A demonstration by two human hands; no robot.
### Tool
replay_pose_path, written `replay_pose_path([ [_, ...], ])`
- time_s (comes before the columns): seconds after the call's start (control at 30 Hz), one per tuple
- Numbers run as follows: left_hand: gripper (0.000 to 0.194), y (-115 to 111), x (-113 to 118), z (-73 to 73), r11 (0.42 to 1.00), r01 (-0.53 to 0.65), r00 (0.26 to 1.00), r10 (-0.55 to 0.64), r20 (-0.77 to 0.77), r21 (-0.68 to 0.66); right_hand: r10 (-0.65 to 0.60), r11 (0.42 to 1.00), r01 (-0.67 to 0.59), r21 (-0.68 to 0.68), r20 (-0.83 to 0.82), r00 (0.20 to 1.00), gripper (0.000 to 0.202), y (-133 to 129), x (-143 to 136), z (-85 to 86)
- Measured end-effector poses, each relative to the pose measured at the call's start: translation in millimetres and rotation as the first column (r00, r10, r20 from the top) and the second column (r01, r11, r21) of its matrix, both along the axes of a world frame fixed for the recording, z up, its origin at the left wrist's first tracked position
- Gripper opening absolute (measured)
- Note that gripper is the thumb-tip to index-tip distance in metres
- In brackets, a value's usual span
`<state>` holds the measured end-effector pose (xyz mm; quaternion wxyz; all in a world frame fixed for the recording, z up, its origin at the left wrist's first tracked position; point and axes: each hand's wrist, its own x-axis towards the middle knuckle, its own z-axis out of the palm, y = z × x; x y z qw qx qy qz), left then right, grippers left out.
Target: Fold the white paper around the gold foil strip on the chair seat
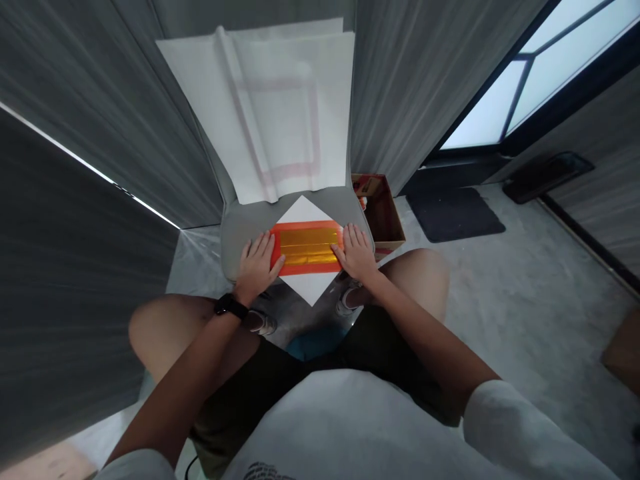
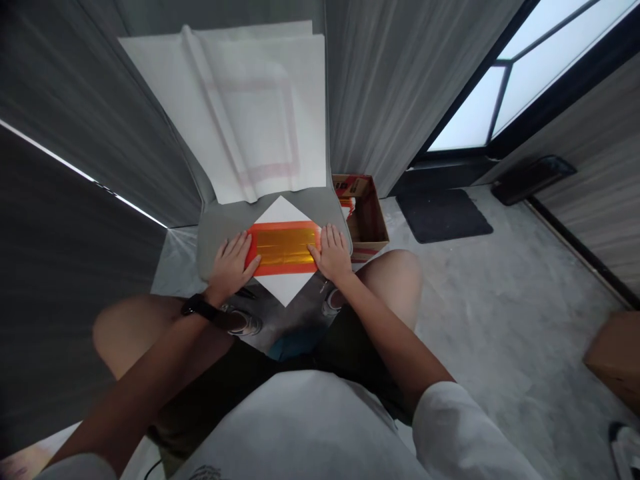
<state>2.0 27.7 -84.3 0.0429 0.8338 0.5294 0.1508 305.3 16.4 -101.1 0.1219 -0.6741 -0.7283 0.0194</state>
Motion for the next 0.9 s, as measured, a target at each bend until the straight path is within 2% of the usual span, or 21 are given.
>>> replay_pose_path([
  [0.1,0.071,-3,-8,-1.0,1.0,0.006,1.0,-0.006,-0.002,-0.002,0.049,0.999,-0.048,0.021,-0.039,0.998,0.078,-8,10,0.8],
  [0.17,0.073,-7,-14,-1.1,1.0,0.02,1.0,-0.021,0.009,0.019,0.188,0.982,-0.186,0.042,-0.052,0.981,0.079,-15,22,3.7],
  [0.27,0.073,-11,-22,0.0,0.99,0.141,0.99,-0.14,-0.021,0.018,0.468,0.883,-0.469,-0.016,-0.044,0.883,0.093,-17,42,11.4],
  [0.33,0.075,-12,-26,1.4,0.975,0.223,0.973,-0.222,-0.061,0.003,0.562,0.822,-0.562,-0.093,-0.025,0.827,0.102,-13,50,16.5],
  [0.4,0.083,-13,-29,3.1,0.965,0.26,0.961,-0.26,-0.092,-0.011,0.593,0.796,-0.588,-0.145,-0.005,0.805,0.096,-7,54,19.5],
  [0.53,0.097,-15,-39,5.7,0.946,0.31,0.937,-0.321,-0.14,-0.091,0.605,0.788,-0.597,-0.154,0.011,0.796,0.069,-6,56,18.5],
  [0.63,0.078,-18,-48,4.3,0.946,0.291,0.939,-0.311,-0.147,-0.143,0.626,0.776,-0.622,-0.108,0.005,0.78,0.055,-11,58,13.7],
  [0.7,0.066,-20,-52,0.9,0.953,0.272,0.949,-0.289,-0.126,-0.136,0.653,0.757,-0.653,-0.024,-0.007,0.757,0.047,-13,60,9.2],
  [0.83,0.054,-23,-60,-8.8,0.948,0.311,0.949,-0.313,-0.021,-0.073,0.703,0.699,-0.691,0.184,-0.003,0.711,0.041,-16,63,0.4],
  [0.9,0.051,-23,-61,-12.2,0.953,0.299,0.954,-0.297,0.043,-0.046,0.695,0.701,-0.674,0.234,-0.012,0.719,0.039,-17,63,-1.6],
])
